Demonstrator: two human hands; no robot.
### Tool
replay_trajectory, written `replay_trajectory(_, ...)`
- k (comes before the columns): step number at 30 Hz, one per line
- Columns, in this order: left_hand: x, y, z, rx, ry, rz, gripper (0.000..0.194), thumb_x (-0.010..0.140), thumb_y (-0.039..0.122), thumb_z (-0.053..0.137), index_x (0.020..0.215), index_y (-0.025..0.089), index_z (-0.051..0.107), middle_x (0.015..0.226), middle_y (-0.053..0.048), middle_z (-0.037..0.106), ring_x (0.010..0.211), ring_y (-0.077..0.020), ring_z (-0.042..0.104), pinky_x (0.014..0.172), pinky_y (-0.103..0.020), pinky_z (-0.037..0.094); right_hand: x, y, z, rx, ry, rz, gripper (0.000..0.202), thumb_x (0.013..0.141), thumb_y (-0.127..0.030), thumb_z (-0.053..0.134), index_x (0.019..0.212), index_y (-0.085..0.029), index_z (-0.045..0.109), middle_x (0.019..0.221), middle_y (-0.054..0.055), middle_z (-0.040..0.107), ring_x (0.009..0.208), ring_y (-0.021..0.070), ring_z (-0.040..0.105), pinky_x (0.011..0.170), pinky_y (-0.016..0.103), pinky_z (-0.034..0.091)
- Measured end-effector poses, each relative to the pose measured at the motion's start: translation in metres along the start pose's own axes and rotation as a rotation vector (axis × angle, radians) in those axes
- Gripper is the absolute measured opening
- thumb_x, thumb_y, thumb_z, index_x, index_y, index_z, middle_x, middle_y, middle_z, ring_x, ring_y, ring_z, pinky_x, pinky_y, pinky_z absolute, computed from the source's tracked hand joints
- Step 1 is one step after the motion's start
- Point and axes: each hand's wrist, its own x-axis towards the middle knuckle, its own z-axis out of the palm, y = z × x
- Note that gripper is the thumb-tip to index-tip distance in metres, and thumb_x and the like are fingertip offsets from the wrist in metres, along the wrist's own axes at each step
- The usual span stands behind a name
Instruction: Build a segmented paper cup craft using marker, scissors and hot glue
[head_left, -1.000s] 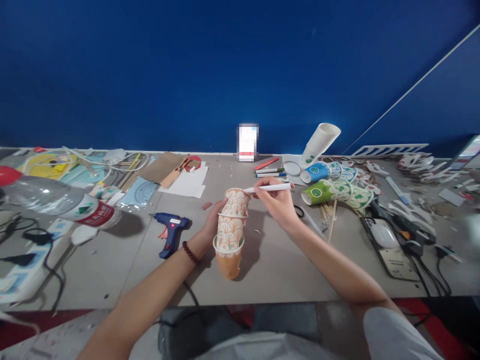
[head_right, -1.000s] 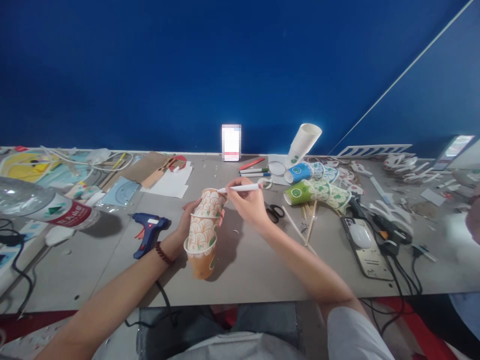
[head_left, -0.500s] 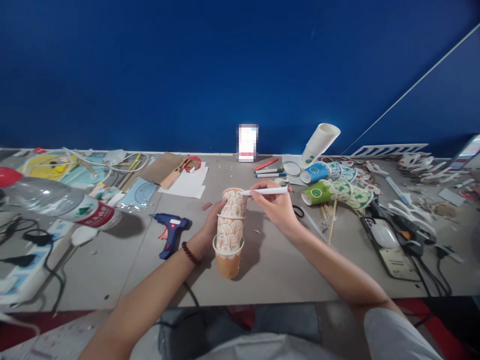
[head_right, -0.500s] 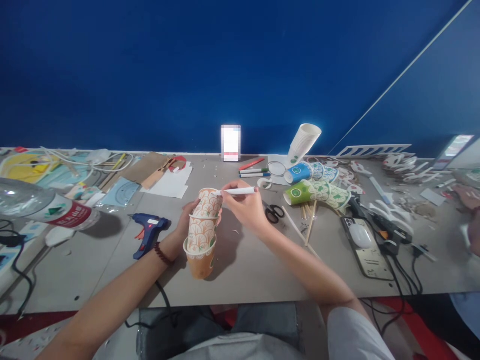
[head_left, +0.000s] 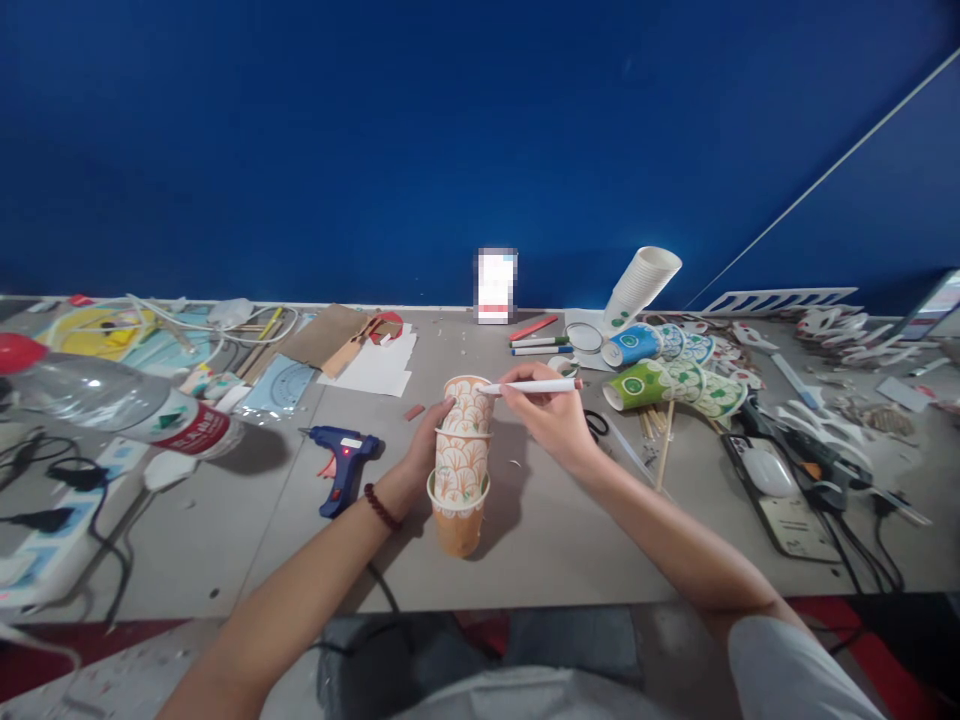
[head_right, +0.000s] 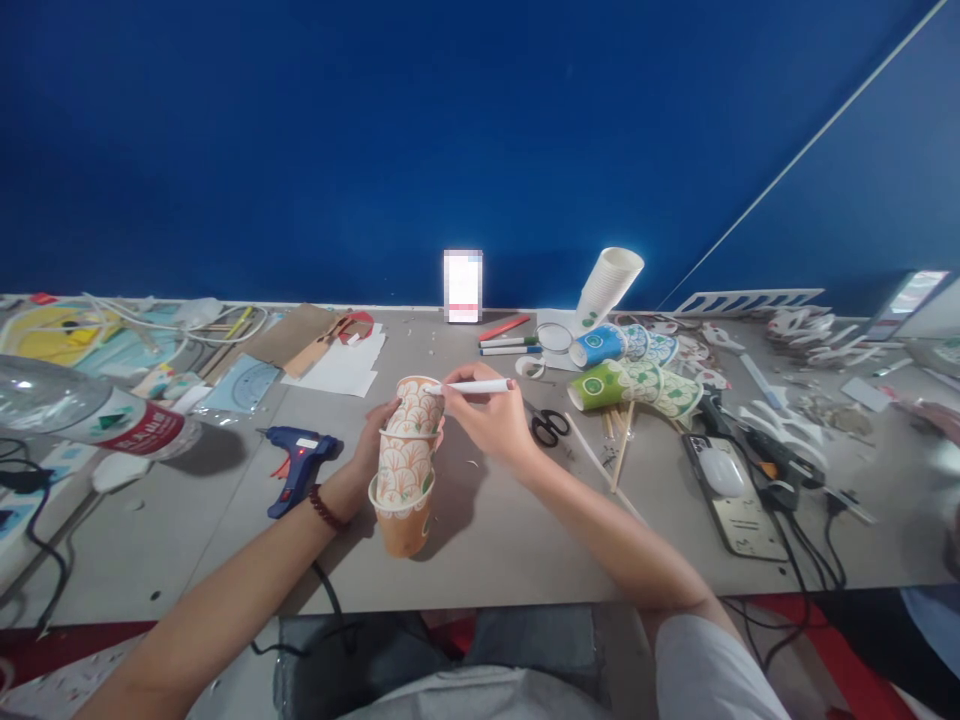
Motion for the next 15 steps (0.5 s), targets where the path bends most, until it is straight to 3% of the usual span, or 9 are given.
replay_trajectory(15, 0.0012, -0.0004, -0.0023, 0.009, -0.01, 0.016, 0.043, 0.068, 0.051, 0.067, 0.084, 0.011, 0.068, 0.07, -0.008, 0.068, 0.057, -0.0195, 0.062, 0.055, -0.03, 0.049, -0.0037, -0.0066, -0.0004, 0.002, -0.034, 0.014, 0.007, 0.08, -0.024, 0.061, 0.078, -0.019, 0.064, 0.076, 0.001, 0.066, 0.068, 0.0143, 0.058, 0.064, 0.027, 0.045)
